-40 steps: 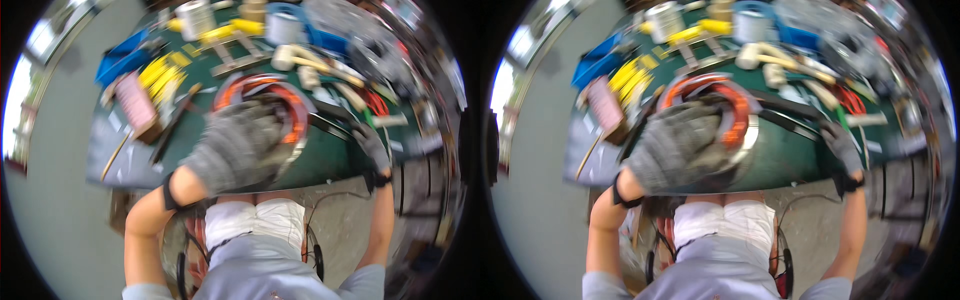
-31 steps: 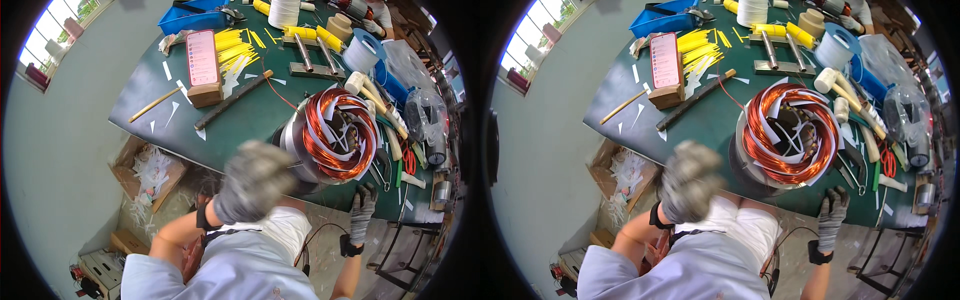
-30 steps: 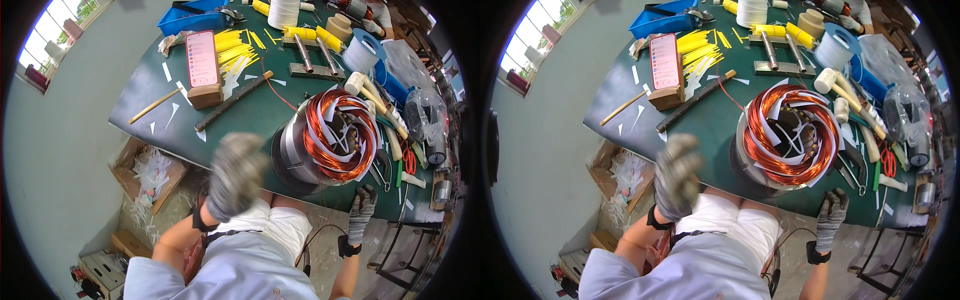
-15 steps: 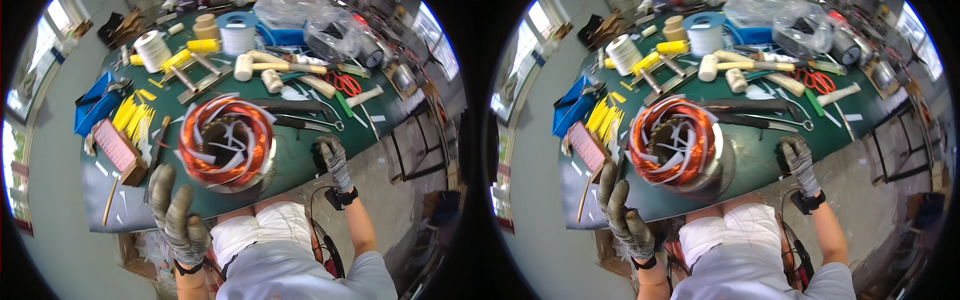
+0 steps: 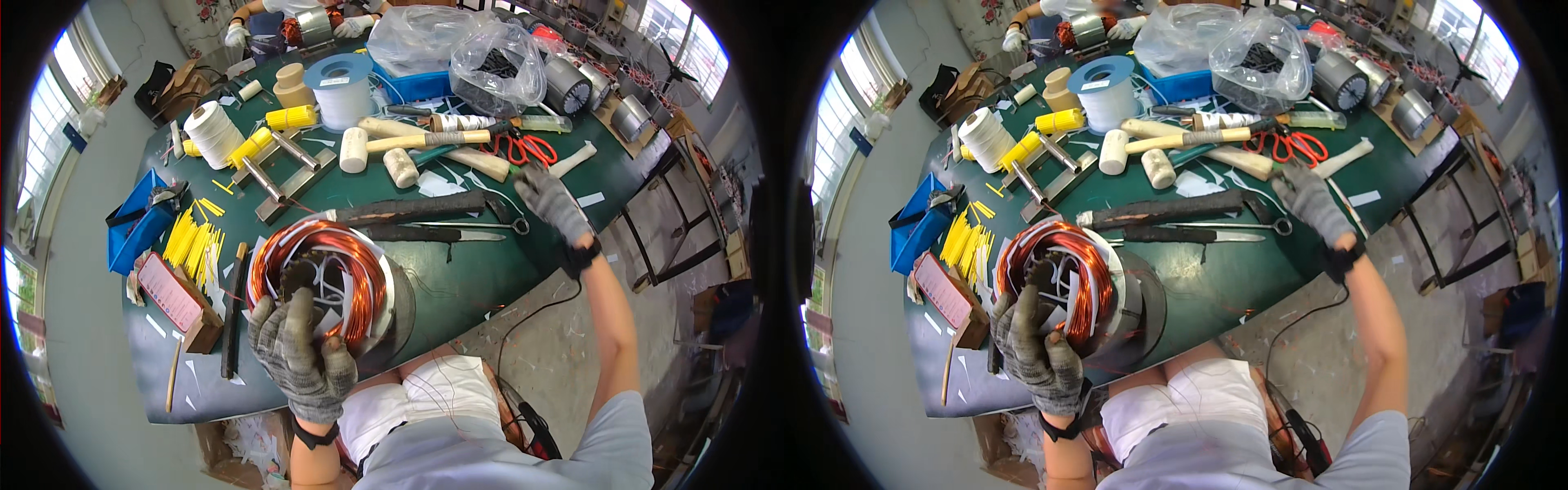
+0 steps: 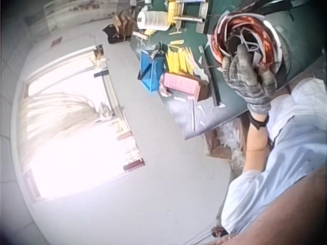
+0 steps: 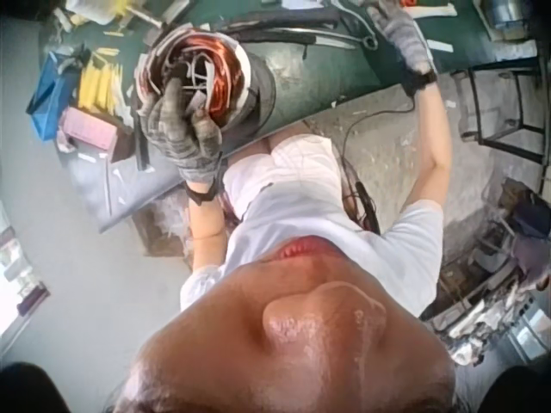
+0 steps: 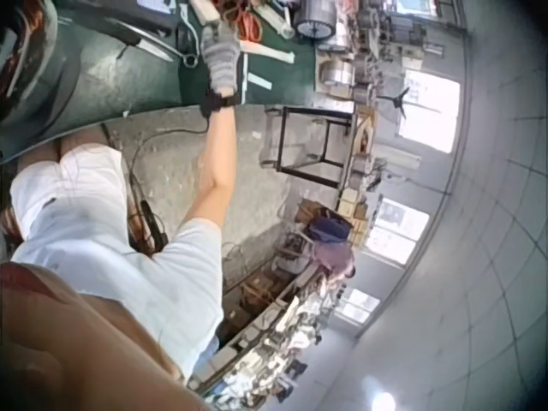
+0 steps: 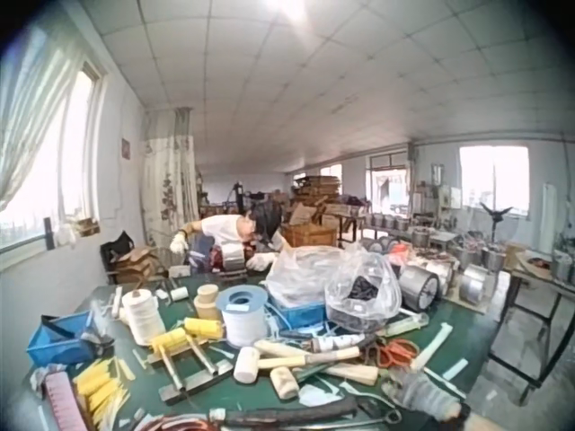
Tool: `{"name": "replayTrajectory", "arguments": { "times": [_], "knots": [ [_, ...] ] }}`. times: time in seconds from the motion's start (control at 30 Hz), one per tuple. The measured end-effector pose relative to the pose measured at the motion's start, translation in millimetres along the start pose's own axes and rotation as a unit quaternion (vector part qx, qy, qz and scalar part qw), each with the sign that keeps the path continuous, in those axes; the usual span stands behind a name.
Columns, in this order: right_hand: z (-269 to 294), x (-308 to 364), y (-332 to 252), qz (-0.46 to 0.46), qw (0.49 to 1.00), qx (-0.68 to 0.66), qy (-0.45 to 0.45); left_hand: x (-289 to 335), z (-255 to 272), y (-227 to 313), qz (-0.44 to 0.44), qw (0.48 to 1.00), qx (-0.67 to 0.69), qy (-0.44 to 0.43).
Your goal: The person is winding and organizing copper wire coils within a motor stator, using tools to secure and trim the wires.
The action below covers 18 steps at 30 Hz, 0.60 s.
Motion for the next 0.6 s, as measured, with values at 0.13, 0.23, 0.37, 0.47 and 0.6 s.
{"name": "replayTrajectory", "arguments": {
  "times": [0.13, 0.23, 0.37, 0.47, 0.6],
  "knots": [
    [-36.0, -82.7, 22.2, -0.004, 0.978, 0.21, 0.005, -2.2, -3.1, 0.5, 0.022, 0.998, -0.049, -0.044],
    [-36.5, -125.2, -2.4, 0.077, 0.944, 0.314, 0.069, -2.0, -3.4, -0.3, 0.015, 0.99, -0.103, -0.093],
    [-34.0, -120.3, -21.3, 0.003, 0.929, 0.348, -0.129, -3.5, -3.6, -1.9, 0.003, 0.988, -0.078, -0.13],
    [-33.2, -82.1, -43.4, 0.034, 0.932, 0.333, -0.142, -4.1, -6.2, -3.3, 0.009, 0.989, -0.071, -0.133],
    [-40.1, -69.5, -42.0, 0.069, 0.967, 0.193, -0.152, -3.6, -6.3, -3.0, 0.004, 0.994, -0.06, -0.094]
  ]
}}
Point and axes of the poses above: each hand's wrist, its own x-axis away from the middle knuckle, its own z-axis out of the back of the hand, y = z × x, the point moved 6 cm from there along -x, towards the middle knuckle, and after that the axes turned 5 degrees about z, right-handed, at the moved point
